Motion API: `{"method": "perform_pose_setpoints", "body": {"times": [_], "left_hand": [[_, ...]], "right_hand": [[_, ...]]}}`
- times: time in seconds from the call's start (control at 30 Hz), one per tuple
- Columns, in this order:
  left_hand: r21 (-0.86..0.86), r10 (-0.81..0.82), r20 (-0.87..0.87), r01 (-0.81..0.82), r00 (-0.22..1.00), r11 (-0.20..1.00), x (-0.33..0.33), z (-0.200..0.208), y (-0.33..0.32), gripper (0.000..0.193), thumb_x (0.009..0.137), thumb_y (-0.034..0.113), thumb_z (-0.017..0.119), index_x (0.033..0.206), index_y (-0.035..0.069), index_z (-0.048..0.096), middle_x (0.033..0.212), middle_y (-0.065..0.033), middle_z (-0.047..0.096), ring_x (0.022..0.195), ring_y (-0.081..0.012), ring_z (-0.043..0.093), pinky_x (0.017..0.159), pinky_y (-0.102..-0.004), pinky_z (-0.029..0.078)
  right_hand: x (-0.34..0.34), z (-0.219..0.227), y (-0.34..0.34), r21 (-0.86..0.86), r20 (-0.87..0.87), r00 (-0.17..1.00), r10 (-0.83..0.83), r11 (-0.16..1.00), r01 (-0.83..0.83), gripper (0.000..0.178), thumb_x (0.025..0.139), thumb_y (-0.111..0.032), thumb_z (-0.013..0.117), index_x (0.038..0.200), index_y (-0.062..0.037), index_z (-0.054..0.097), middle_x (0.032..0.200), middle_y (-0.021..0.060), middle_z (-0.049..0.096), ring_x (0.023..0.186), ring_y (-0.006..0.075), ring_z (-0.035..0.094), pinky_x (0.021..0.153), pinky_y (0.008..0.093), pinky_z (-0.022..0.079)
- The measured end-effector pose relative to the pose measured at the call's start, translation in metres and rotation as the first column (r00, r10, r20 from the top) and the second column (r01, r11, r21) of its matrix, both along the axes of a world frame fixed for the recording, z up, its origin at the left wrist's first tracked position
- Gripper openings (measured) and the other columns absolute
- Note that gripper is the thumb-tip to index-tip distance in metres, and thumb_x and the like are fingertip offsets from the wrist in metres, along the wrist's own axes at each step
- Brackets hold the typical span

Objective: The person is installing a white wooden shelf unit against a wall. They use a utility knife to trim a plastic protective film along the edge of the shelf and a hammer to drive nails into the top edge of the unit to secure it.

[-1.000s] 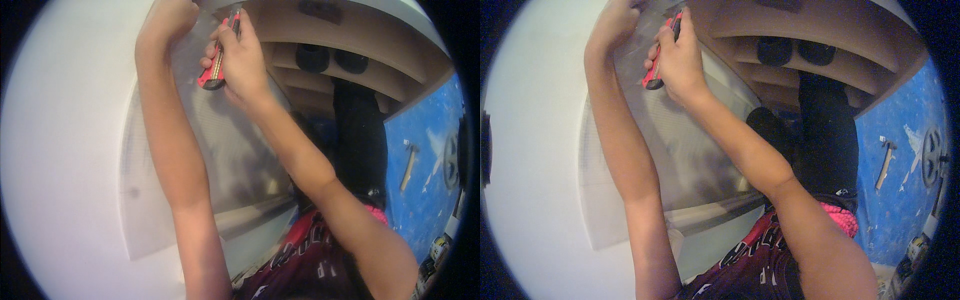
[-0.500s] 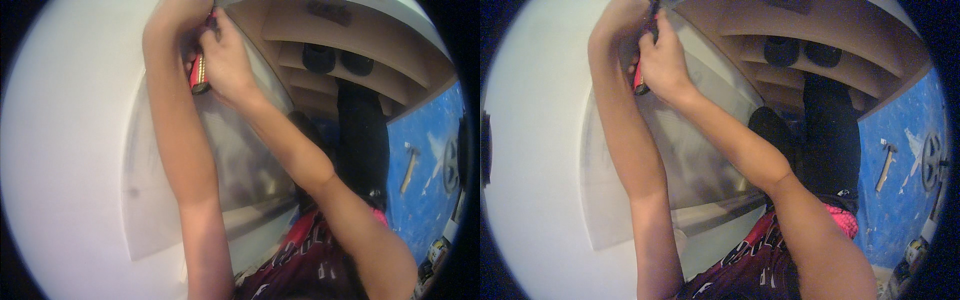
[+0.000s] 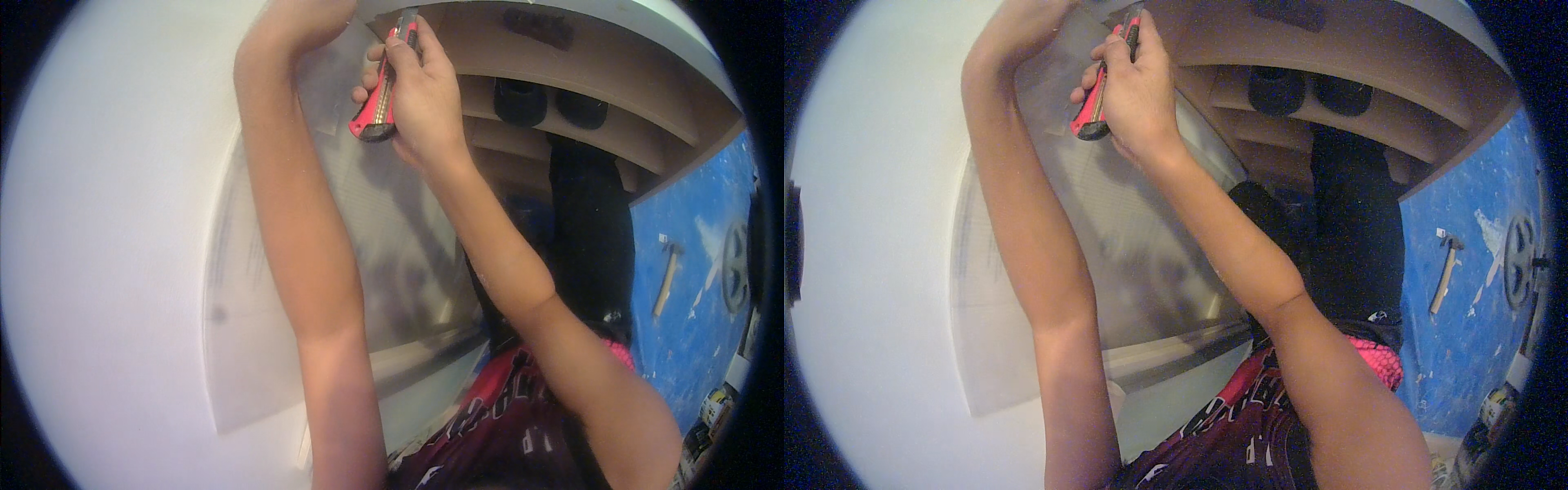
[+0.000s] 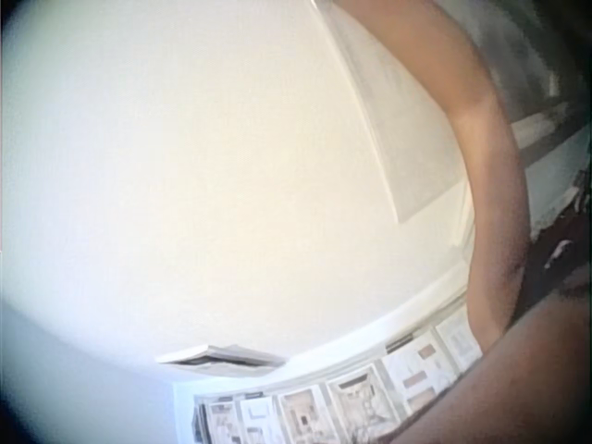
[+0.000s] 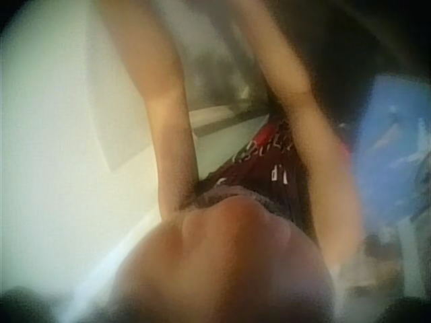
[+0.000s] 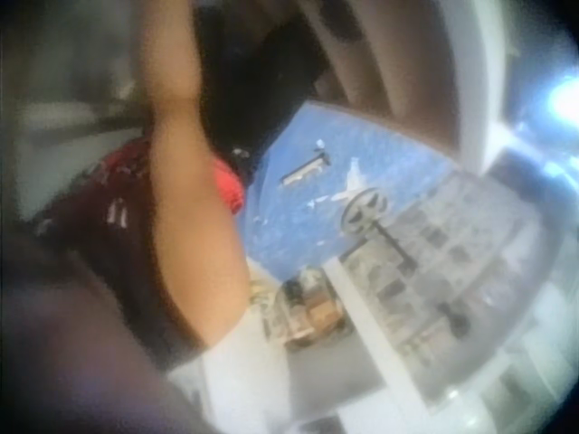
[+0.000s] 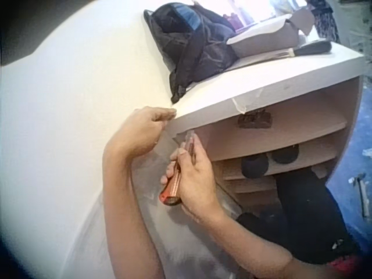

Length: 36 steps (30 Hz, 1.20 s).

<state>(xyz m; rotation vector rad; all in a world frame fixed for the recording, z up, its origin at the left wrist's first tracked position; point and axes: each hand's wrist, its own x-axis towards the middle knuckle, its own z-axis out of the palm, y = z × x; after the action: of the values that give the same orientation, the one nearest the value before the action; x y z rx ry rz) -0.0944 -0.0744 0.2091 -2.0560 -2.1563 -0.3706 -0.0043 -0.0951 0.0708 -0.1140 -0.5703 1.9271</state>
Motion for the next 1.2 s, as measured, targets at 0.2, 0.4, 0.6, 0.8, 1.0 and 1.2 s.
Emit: {"method": "perform_pose_setpoints", "body": {"times": [0.2,0.4,0.6,0.8,1.0,1.2], "left_hand": [[-0.007,0.006,0.012,-0.006,1.0,1.0,-0.003,0.004,0.002,0.041,0.09,0.004,0.052,0.126,-0.004,0.068,0.125,-0.0255,0.069,0.116,-0.0355,0.069,0.104,-0.0377,0.05],[-0.024,0.033,-0.012,-0.034,0.999,0.999,0.017,0.005,-0.004,0.044,0.086,0.001,0.051,0.126,-0.005,0.068,0.125,-0.027,0.068,0.115,-0.0354,0.069,0.104,-0.0374,0.05],[-0.003,0.018,0.0,-0.018,1.0,1.0,0.02,0.005,-0.01,0.047,0.083,0.0,0.05,0.126,-0.004,0.069,0.124,-0.0266,0.069,0.115,-0.0356,0.069,0.104,-0.0375,0.049],[-0.018,0.028,-0.047,-0.028,0.999,0.999,0.016,0.004,-0.007,0.047,0.082,-0.001,0.051,0.126,-0.004,0.069,0.123,-0.0269,0.069,0.114,-0.0365,0.069,0.104,-0.0378,0.05],[-0.062,0.018,-0.011,-0.018,1.0,0.998,0.017,0.011,-0.017,0.046,0.083,-0.001,0.05,0.125,-0.004,0.069,0.121,-0.0278,0.069,0.111,-0.0376,0.07,0.101,-0.0379,0.051],[-0.006,-0.031,-0.017,0.031,0.999,1.0,-0.006,-0.001,0.0,0.045,0.083,0.0,0.052,0.124,-0.003,0.069,0.12,-0.028,0.069,0.109,-0.0379,0.07,0.1,-0.0382,0.051]], "right_hand": [[-0.019,0.005,0.009,0.019,-0.076,0.996,0.049,0.999,-0.048,0.045,0.108,-0.011,0.045,0.148,-0.0044,0.027,0.096,0.0068,0.052,0.072,0.0134,0.056,0.058,0.0315,0.056],[-0.025,0.007,0.01,-0.004,-0.115,0.993,-0.013,1.0,0.012,0.054,0.109,-0.01,0.043,0.157,-0.0026,0.019,0.095,0.0062,0.05,0.072,0.012,0.055,0.06,0.03,0.056],[-0.011,0.008,0.001,-0.026,-0.138,0.987,0.088,0.995,-0.092,0.056,0.11,-0.009,0.04,0.159,-0.0032,0.015,0.094,0.006,0.049,0.072,0.0123,0.055,0.062,0.0299,0.058],[-0.036,-0.005,0.001,0.235,-0.208,0.976,-0.072,0.965,0.121,0.053,0.11,-0.01,0.039,0.158,-0.0027,0.016,0.091,0.0064,0.049,0.072,0.0133,0.055,0.06,0.0307,0.056],[-0.036,0.003,0.005,0.09,-0.083,0.983,0.165,0.983,-0.158,0.059,0.11,-0.012,0.042,0.161,-0.0049,0.014,0.089,0.0083,0.052,0.07,0.0155,0.057,0.059,0.0315,0.056],[-0.024,0.006,-0.011,-0.012,-0.055,0.998,-0.007,1.0,0.006,0.024,0.107,-0.013,0.046,0.129,-0.0025,0.045,0.094,0.0101,0.058,0.073,0.0168,0.061,0.06,0.0375,0.06]]}}
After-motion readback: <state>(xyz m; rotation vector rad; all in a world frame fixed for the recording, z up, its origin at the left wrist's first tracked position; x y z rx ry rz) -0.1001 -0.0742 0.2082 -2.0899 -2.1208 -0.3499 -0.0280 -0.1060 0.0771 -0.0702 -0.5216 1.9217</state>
